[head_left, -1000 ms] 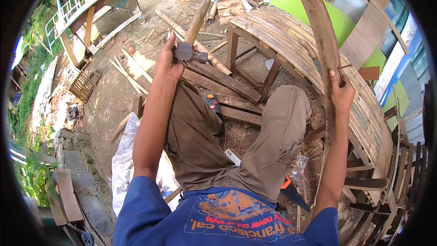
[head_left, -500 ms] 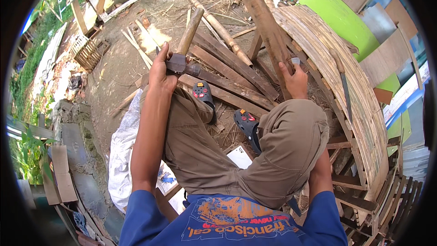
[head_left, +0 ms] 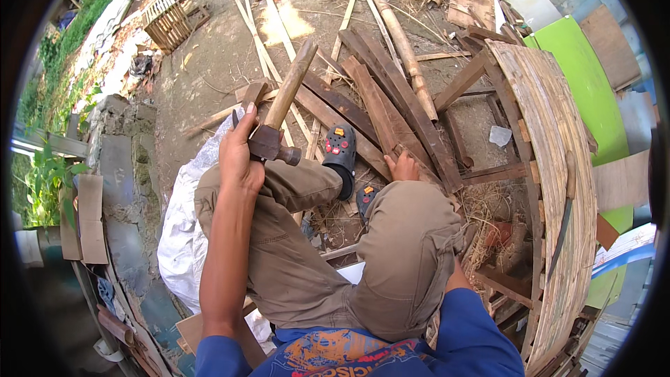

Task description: The person sits on the ground and uses a hammer to drive nails into a wooden plank attached to a curved wooden structure. They then use a metal bar to pry or adjust parts of the structure.

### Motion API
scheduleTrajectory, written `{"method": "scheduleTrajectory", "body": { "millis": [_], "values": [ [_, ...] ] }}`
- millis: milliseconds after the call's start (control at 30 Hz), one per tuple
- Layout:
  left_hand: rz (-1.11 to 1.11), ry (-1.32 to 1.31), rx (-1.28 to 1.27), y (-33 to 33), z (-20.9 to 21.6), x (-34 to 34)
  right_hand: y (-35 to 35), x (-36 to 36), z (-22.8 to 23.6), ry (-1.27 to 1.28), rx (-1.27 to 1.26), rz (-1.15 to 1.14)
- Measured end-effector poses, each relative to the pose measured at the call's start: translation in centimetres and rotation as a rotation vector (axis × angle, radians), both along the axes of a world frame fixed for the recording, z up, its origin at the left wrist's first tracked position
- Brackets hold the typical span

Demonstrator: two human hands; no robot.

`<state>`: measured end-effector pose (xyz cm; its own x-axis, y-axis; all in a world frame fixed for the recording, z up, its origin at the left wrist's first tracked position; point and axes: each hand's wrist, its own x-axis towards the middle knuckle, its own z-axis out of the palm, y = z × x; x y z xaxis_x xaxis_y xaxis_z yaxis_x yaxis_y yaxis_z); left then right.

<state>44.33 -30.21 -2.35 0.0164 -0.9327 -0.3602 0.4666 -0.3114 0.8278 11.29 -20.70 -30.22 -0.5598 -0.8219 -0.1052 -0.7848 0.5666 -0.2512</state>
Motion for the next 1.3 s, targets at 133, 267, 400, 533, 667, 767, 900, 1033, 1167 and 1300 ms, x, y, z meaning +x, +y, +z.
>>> {"method": "scheduleTrajectory", "body": {
  "millis": [133, 267, 400, 533, 667, 767, 900, 1033, 1167, 1300],
  "values": [
    [0.045, -0.213, 0.017, 1.1, -0.9, -0.7, -0.2, 0.1, -3.5, 0.053, -0.052, 0.145],
    [0.067, -0.199, 0.060, 1.6, -2.2, 1.0, 0.3, 0.5, -3.1, -0.025, -0.033, 0.177],
    [0.015, -0.271, -0.051, 1.4, -1.6, 0.4, 2.6, -1.6, 0.2, -0.046, 0.029, 0.157],
    [-0.044, -0.360, -0.113, 1.3, -0.9, -0.4, 6.2, -9.1, 2.8, -0.108, 0.014, 0.159],
    [0.015, -0.312, -0.191, 1.5, -1.9, 0.0, 8.3, -12.2, 13.7, -0.217, -0.193, 0.041],
    [-0.026, -0.296, -0.179, 1.7, -1.7, -0.5, 9.1, -14.2, 21.1, -0.169, -0.243, -0.031],
    [-0.054, -0.390, -0.199, 1.9, -1.8, 0.0, 9.1, -16.2, 21.4, -0.318, -0.357, 0.012],
    [-0.086, -0.420, -0.198, 2.4, -1.8, -0.3, 9.2, -13.7, 19.3, -0.521, -0.324, 0.061],
    [-0.141, -0.438, -0.174, 2.1, -1.9, -0.6, 9.1, -13.6, 17.9, -0.524, -0.191, 0.161],
    [-0.138, -0.505, -0.120, 2.6, -2.8, -0.8, 9.1, -13.7, 16.7, -0.550, -0.155, 0.191]
  ]
}}
